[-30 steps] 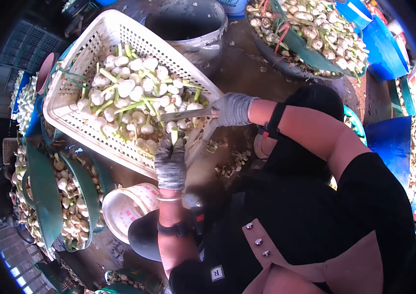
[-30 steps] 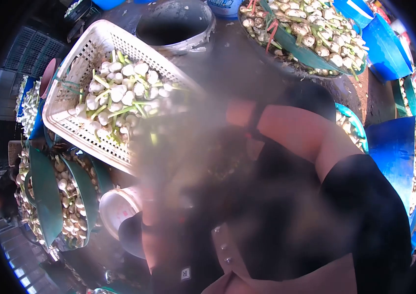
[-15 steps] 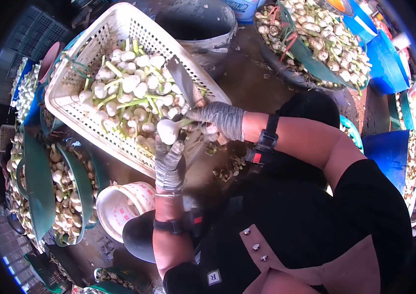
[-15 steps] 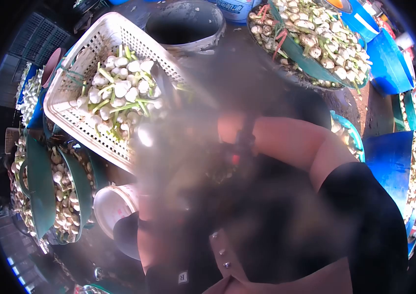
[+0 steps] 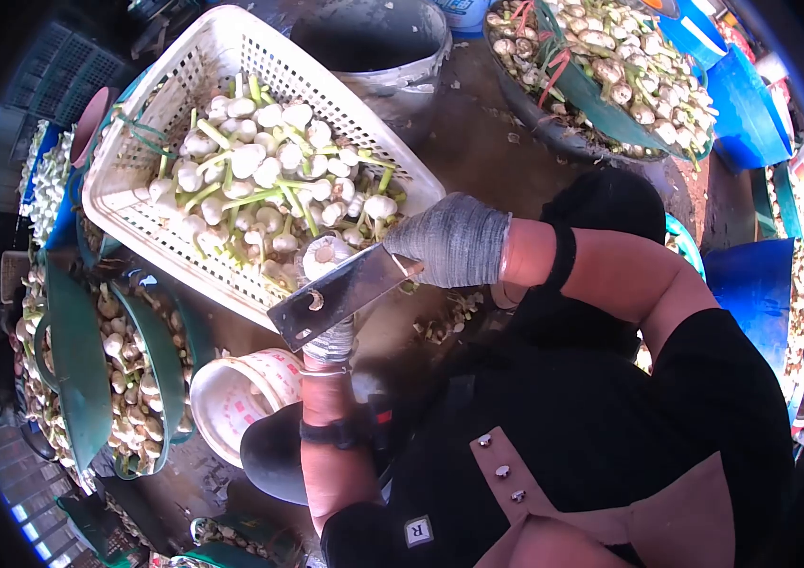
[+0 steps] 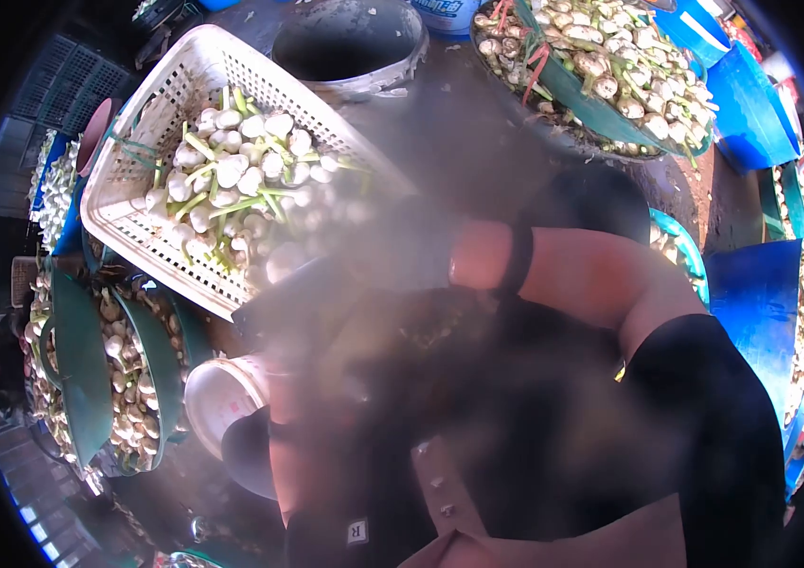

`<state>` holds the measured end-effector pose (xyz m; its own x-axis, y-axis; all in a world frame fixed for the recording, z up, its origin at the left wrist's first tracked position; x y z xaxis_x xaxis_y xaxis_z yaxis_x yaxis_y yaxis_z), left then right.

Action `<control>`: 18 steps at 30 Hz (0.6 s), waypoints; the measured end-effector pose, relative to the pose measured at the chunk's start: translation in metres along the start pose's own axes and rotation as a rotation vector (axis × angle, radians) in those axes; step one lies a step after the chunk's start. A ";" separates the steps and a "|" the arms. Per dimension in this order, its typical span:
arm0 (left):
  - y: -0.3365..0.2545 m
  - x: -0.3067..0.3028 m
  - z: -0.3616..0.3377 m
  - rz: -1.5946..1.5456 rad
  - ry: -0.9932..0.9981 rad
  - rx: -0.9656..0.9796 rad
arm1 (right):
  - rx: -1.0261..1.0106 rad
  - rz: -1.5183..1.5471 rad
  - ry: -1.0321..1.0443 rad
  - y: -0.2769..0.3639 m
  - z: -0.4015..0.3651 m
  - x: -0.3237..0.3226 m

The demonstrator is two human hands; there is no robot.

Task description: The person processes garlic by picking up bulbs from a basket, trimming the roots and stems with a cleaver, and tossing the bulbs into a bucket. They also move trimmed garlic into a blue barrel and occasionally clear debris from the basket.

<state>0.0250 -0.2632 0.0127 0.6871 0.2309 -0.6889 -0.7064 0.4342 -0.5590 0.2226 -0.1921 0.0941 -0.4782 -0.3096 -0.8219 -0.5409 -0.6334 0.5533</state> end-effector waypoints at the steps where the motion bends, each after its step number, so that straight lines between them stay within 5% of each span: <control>1: 0.003 0.003 -0.004 0.032 0.016 0.010 | -0.016 -0.028 0.012 -0.001 0.000 0.001; 6: -0.011 -0.005 0.005 -0.044 -0.120 -0.040 | 0.081 -0.139 0.104 -0.011 0.005 0.009; 8: -0.019 0.003 0.007 0.277 0.069 0.340 | 0.087 -0.213 0.145 -0.027 0.011 0.016; 10: -0.029 0.002 0.024 0.236 0.113 0.131 | 0.400 -0.182 0.151 -0.069 0.021 0.023; 12: -0.046 -0.014 0.036 -0.094 0.022 -0.080 | 0.352 -0.140 0.156 -0.092 0.028 0.020; 14: -0.051 -0.015 0.049 -0.231 -0.040 -0.122 | 0.481 0.057 0.123 -0.080 0.025 0.011; 15: -0.052 -0.011 0.054 -0.272 -0.065 -0.117 | 0.527 0.397 0.098 -0.056 0.022 0.009; 16: -0.055 -0.007 0.059 -0.299 -0.085 -0.091 | 0.818 0.638 0.279 -0.029 0.017 -0.002; 18: -0.070 -0.001 0.072 -0.285 -0.103 0.004 | 0.934 0.779 0.516 -0.004 0.011 0.001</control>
<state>0.0865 -0.2313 0.0856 0.8714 0.1860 -0.4539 -0.4819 0.4978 -0.7211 0.2169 -0.1817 0.0928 -0.6749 -0.7324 -0.0903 -0.6159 0.4917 0.6155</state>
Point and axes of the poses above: each hand's wrist, its own z-axis towards the middle knuckle, its own x-axis out of the palm, y = z × x, the point moved 5 cm from there along z, towards the middle knuckle, and after that the axes turned 11 degrees about x, right-handed, at the moved point
